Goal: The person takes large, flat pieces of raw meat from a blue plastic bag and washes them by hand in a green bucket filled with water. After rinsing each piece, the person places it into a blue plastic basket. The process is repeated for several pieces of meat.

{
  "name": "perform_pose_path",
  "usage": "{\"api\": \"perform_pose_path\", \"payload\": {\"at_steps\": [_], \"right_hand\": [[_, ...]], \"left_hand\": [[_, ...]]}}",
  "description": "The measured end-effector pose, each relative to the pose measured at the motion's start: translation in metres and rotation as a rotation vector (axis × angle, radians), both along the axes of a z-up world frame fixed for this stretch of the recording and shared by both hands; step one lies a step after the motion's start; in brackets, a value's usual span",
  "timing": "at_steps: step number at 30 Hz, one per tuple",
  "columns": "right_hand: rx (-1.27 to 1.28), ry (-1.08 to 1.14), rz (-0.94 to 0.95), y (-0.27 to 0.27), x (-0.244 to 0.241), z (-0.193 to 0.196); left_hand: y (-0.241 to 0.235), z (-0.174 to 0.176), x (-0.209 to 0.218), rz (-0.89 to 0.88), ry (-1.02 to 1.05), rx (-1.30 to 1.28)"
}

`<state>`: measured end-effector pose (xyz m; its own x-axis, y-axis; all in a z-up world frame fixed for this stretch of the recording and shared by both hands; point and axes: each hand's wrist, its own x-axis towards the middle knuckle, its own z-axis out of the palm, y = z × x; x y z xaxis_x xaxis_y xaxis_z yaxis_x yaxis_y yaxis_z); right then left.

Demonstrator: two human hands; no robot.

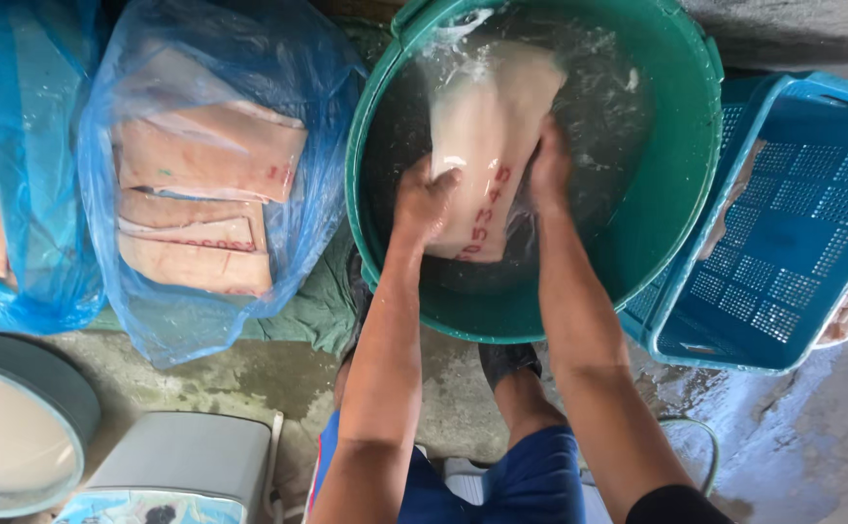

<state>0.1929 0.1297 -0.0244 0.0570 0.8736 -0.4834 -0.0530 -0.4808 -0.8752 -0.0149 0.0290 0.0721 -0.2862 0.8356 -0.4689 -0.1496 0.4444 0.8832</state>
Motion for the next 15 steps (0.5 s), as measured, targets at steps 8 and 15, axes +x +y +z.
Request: {"api": "perform_pose_path", "payload": {"at_steps": [8, 15], "right_hand": [[-0.222, -0.801, 0.240, -0.074, -0.012, -0.072], [-0.285, -0.855, 0.423, -0.072, -0.051, -0.087]], "left_hand": [[-0.007, 0.068, -0.024, 0.005, 0.481, 0.133], [-0.016, 0.063, -0.004, 0.175, 0.291, -0.128]]}}
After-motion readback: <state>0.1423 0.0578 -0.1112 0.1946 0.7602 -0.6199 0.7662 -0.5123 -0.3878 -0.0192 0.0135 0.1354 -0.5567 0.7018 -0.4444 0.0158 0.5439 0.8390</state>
